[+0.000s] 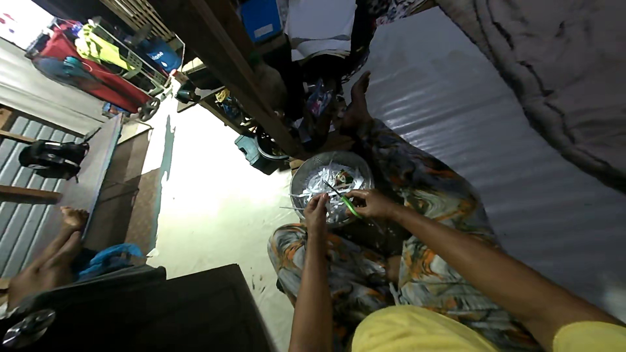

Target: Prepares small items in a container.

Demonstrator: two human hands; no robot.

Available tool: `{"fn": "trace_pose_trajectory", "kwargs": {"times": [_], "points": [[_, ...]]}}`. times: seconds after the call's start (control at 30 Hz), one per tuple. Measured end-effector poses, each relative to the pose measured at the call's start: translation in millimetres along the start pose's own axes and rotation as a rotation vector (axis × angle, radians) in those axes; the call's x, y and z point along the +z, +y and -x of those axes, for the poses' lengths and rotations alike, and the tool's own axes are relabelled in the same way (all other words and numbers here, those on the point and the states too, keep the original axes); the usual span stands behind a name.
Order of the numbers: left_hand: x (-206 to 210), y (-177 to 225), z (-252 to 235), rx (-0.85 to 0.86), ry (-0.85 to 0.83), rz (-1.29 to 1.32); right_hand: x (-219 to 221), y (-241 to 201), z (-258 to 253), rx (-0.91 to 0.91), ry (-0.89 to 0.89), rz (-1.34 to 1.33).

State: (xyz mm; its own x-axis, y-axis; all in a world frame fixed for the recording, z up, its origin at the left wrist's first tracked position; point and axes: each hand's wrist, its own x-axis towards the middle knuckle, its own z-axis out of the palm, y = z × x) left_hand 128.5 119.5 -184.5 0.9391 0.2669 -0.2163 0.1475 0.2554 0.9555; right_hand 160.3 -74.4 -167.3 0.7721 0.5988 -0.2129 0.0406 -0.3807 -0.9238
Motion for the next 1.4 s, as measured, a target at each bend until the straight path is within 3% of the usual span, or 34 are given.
{"fn": "trace_pose_trajectory", "kwargs": {"times": [0.93,1.4], "points": [[1.1,2.8,2.2,-0.015,-0.009,-0.031,0.0,0.7,0.9,-0.03,0.034,0.0],[1.5,2.8,3.0,-0.009,-0.035,-0.042,0.3,0.7,0.8,-0.036,-0.03,-0.009]]}}
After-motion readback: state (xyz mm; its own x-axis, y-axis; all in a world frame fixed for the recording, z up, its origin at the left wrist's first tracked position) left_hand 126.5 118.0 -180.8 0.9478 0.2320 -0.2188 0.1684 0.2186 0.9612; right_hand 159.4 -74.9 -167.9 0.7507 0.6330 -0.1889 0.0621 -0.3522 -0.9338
